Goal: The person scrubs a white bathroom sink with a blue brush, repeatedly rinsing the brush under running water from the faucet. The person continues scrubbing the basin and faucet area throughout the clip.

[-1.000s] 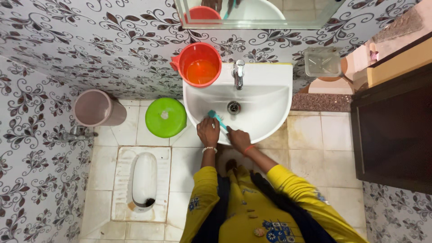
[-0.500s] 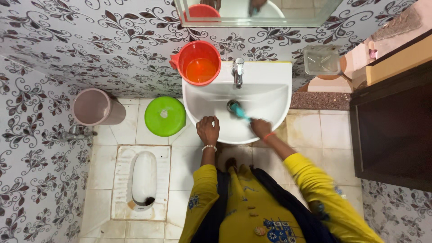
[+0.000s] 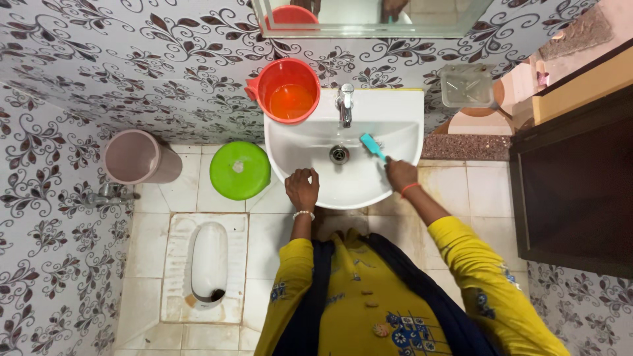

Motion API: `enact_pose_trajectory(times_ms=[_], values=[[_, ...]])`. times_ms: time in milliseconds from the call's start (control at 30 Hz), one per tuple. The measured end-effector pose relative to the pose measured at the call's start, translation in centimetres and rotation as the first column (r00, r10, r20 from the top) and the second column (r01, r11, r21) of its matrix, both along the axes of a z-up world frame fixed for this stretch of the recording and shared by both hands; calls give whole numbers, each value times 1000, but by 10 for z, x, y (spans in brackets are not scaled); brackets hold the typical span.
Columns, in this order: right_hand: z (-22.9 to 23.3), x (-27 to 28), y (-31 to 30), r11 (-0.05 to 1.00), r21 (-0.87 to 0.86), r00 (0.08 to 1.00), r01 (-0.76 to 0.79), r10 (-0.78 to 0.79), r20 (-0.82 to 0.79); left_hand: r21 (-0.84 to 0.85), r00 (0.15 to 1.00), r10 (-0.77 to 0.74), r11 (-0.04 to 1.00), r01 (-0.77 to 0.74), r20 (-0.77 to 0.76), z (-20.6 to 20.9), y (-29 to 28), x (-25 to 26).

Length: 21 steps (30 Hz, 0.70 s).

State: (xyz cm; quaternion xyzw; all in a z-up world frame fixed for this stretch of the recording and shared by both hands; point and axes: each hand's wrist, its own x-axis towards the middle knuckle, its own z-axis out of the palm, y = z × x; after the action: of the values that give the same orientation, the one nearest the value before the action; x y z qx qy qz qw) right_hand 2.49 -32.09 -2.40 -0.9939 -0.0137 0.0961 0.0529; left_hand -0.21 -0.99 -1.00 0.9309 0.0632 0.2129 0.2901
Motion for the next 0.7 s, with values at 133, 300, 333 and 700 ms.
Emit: enact_pose_trajectory(times_ms=[133,300,333,700], values=[[-2,-2,9,996,83,1000,-6,7,-18,16,1000,-3,1000,3,-28,-1,0,0],[-18,-42,117,964,256,989,-68,98,-107,31,1000,-8,999,9,-14,0,0,0],[-19,-49,135,944,320,985,-81,126,-122,27,1000,-20,999,20,5,0,0,0],[-5,-13,31,991,124,990,-43,59,-131,11,1000,-23,1000,23,-9,3,0,-1]])
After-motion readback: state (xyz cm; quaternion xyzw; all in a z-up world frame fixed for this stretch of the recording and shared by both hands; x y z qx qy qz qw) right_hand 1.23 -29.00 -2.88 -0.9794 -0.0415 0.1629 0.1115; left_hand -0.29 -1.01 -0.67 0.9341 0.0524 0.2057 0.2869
